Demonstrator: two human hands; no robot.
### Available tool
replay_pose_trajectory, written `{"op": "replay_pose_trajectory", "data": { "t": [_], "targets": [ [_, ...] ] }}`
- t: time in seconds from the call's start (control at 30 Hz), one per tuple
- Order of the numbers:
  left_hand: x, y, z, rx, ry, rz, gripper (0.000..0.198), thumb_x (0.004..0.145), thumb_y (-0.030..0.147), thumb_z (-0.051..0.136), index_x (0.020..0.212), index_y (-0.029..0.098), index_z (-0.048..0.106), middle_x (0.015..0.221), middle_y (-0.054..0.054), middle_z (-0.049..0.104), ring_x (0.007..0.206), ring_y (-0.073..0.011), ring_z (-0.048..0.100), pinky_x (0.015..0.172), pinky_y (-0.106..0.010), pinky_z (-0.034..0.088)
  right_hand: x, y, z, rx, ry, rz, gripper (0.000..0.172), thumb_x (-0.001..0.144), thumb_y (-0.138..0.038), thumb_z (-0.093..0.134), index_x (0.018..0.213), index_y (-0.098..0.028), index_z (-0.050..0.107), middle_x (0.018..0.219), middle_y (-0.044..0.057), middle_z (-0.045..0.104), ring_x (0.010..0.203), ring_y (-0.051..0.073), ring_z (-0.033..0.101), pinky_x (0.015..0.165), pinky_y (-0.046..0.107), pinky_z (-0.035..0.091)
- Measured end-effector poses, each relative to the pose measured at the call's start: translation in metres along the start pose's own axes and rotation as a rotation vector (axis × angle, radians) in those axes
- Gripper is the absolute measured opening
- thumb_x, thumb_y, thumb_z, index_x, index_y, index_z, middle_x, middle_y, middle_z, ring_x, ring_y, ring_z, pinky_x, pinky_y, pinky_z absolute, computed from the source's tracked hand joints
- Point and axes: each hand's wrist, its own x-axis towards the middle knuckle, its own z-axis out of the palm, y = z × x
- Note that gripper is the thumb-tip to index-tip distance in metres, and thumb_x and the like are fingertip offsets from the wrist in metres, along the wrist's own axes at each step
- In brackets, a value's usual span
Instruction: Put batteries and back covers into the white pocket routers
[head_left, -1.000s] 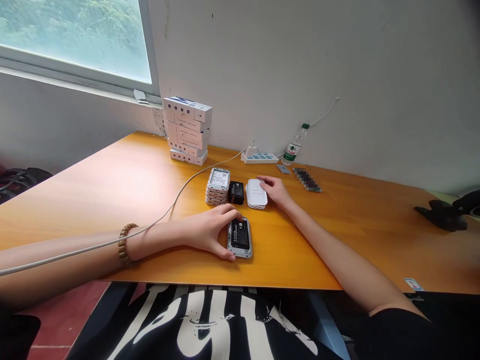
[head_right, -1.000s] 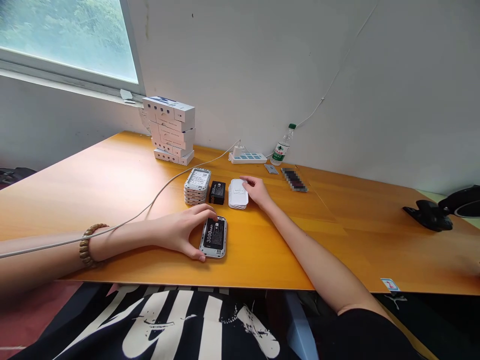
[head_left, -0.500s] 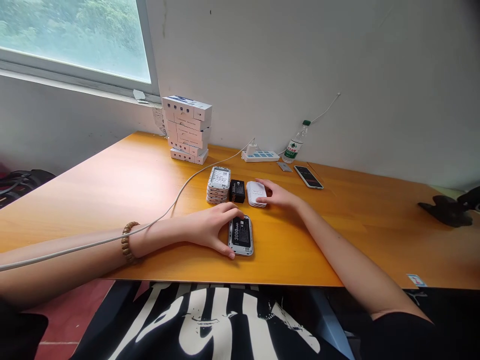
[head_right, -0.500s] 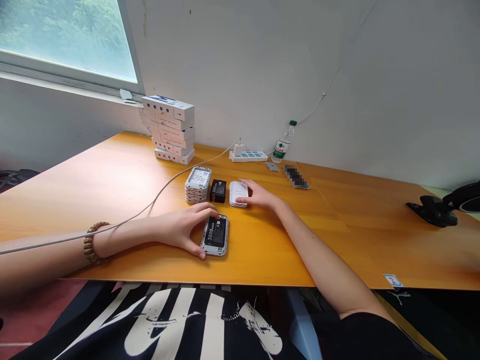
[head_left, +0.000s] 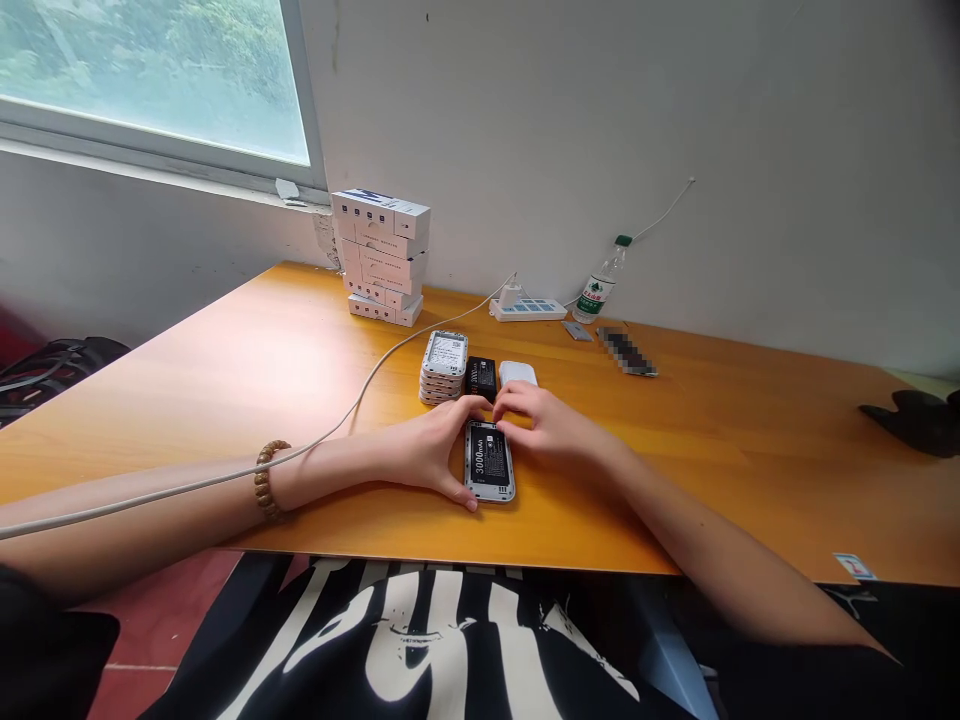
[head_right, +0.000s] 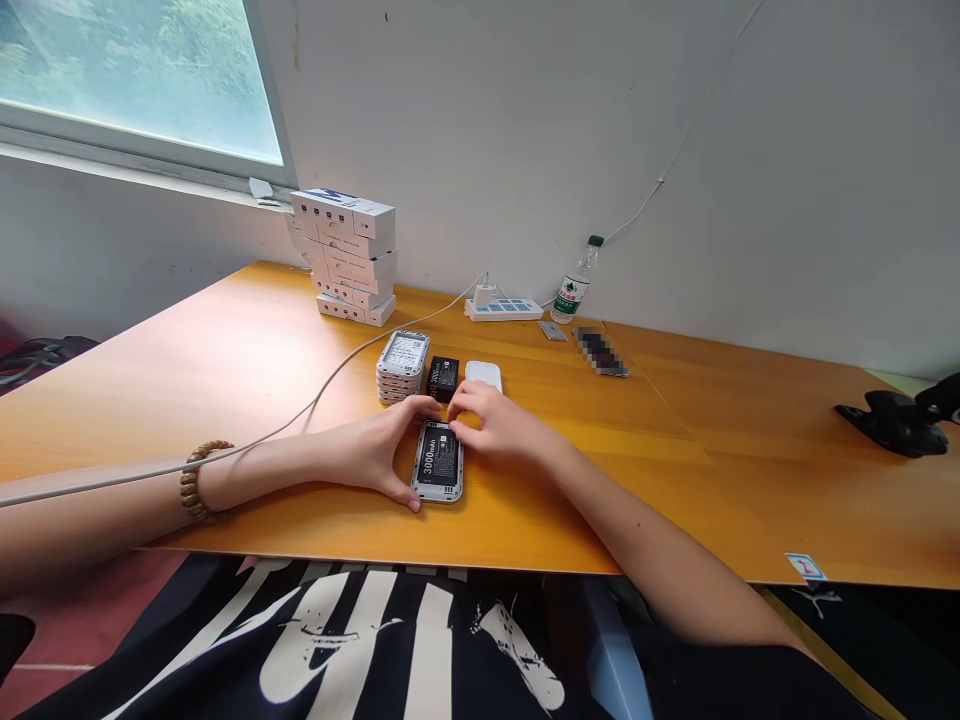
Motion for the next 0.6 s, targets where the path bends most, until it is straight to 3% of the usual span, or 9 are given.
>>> {"op": "replay_pose_trajectory", "data": {
  "t": [0.13, 0.3, 0.6],
  "targets": [
    [0.000, 0.002, 0.001, -0.021, 0.005, 0.010, 0.114, 0.056, 0.059, 0.099, 0.146, 0.024, 0.039, 0.145, -0.020, 0.058, 0.134, -0.0418, 0.060, 0.112, -0.060, 0.051, -0.001, -0.014, 0.017, -0.053, -0.054, 0.041, 0.009, 0.097, -0.019, 0.057, 0.099, -0.020, 0.065, 0.106, 0.010, 0.063, 0.108, 0.028, 0.060, 0.098, 0.045, 0.051],
    [0.001, 0.005, 0.001, 0.000, 0.010, 0.010, 0.111, 0.056, 0.058, 0.098, 0.145, 0.024, 0.041, 0.145, -0.019, 0.057, 0.133, -0.0428, 0.060, 0.113, -0.059, 0.051, 0.004, -0.021, 0.034, -0.193, 0.023, 0.161, 0.011, 0.097, -0.012, 0.050, 0.093, -0.019, 0.058, 0.105, 0.011, 0.060, 0.107, 0.028, 0.057, 0.098, 0.046, 0.051],
    [0.001, 0.007, 0.005, 0.015, 0.011, 0.042, 0.120, 0.054, 0.050, 0.100, 0.153, 0.024, 0.036, 0.152, -0.020, 0.053, 0.138, -0.0447, 0.056, 0.117, -0.060, 0.048, 0.010, -0.024, 0.045, -0.139, 0.075, 0.273, 0.019, 0.103, -0.025, 0.051, 0.085, -0.021, 0.052, 0.102, 0.009, 0.055, 0.103, 0.026, 0.056, 0.099, 0.046, 0.049]
  ]
}}
